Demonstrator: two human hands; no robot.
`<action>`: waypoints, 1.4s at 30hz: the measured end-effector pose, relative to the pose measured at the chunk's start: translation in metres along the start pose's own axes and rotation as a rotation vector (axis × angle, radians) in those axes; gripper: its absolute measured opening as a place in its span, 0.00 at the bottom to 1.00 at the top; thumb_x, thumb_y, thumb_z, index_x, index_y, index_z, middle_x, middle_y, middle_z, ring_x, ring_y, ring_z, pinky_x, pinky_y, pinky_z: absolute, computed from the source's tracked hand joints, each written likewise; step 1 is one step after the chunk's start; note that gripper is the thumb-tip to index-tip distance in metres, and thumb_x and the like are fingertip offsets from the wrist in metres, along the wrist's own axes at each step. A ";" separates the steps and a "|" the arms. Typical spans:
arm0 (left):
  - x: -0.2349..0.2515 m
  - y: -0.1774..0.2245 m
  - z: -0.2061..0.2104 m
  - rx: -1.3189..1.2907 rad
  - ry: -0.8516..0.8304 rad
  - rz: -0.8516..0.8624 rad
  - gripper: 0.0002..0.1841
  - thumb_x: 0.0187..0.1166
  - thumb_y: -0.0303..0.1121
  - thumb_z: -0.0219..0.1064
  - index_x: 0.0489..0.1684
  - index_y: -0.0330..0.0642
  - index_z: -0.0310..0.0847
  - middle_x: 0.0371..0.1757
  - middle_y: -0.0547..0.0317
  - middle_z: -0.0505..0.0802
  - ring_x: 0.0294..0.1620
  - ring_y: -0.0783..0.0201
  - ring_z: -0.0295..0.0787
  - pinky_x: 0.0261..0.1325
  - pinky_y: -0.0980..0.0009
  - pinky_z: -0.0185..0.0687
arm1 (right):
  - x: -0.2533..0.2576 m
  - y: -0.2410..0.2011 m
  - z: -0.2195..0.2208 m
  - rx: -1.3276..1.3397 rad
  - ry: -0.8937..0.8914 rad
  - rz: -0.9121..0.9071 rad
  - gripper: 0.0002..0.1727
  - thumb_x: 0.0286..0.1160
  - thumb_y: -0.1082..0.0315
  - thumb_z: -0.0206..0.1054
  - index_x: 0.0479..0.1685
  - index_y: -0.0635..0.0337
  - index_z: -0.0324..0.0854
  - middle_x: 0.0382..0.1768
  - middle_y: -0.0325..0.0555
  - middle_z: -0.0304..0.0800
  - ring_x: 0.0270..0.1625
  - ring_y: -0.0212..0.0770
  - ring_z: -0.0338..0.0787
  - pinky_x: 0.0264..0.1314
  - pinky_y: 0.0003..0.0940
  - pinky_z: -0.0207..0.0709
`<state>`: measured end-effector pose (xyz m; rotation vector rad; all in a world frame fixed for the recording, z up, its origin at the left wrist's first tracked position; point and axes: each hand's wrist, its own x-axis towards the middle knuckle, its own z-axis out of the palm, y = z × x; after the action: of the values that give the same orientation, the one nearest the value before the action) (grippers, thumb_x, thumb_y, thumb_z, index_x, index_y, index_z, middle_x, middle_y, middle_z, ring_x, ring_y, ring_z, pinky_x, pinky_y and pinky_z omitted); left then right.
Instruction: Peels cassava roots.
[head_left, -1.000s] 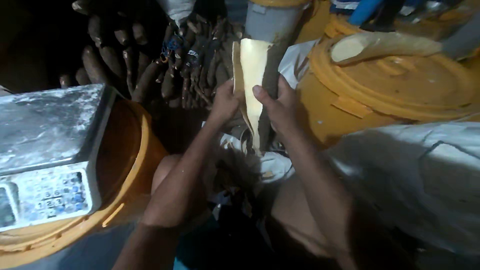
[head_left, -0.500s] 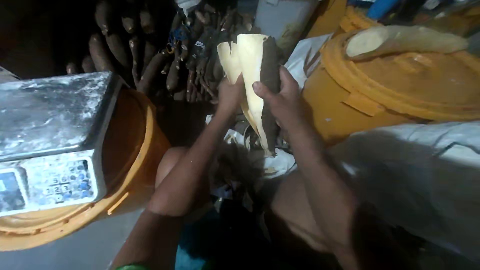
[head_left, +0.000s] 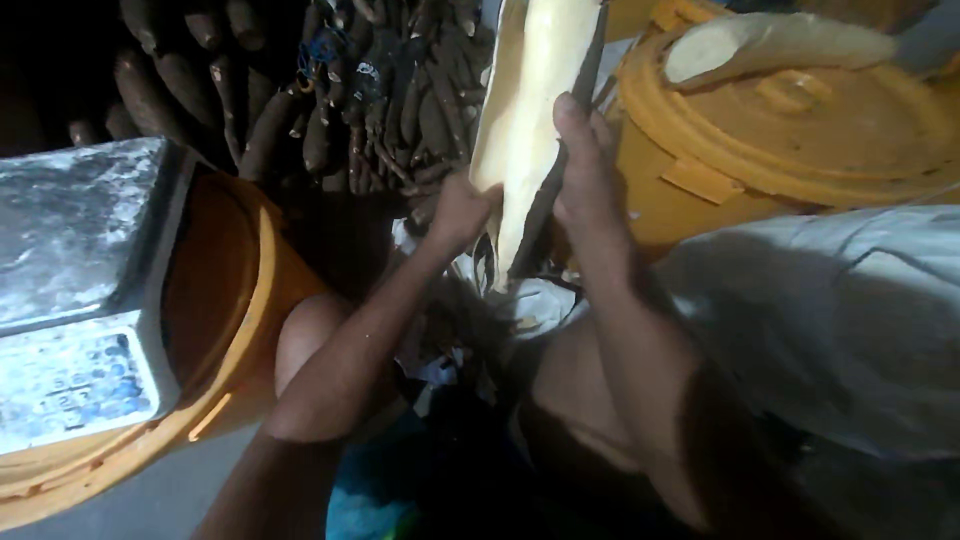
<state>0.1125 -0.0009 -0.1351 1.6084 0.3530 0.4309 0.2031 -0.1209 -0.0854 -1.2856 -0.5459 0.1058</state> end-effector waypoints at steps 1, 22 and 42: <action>0.001 0.001 0.000 0.003 0.017 -0.004 0.17 0.76 0.32 0.75 0.58 0.33 0.82 0.45 0.49 0.95 0.45 0.60 0.95 0.53 0.59 0.94 | 0.000 0.000 0.000 0.022 -0.007 -0.007 0.27 0.82 0.49 0.66 0.68 0.61 0.79 0.54 0.45 0.90 0.58 0.39 0.91 0.64 0.41 0.88; -0.017 0.010 0.006 0.079 -0.485 -0.061 0.19 0.82 0.32 0.69 0.69 0.37 0.80 0.56 0.51 0.92 0.54 0.64 0.91 0.62 0.63 0.88 | 0.014 -0.054 -0.006 -0.024 0.273 0.208 0.23 0.94 0.55 0.52 0.77 0.61 0.68 0.61 0.43 0.82 0.64 0.33 0.86 0.69 0.32 0.83; -0.020 0.006 0.014 0.248 -0.488 -0.007 0.15 0.79 0.23 0.66 0.63 0.36 0.86 0.43 0.53 0.94 0.38 0.68 0.91 0.46 0.67 0.89 | 0.047 0.021 -0.069 0.192 0.315 0.065 0.29 0.86 0.45 0.62 0.71 0.61 0.79 0.61 0.53 0.89 0.62 0.46 0.91 0.63 0.47 0.89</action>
<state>0.1014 -0.0236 -0.1316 1.8894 0.0402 -0.0223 0.2790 -0.1584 -0.1016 -1.1057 -0.2178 0.0077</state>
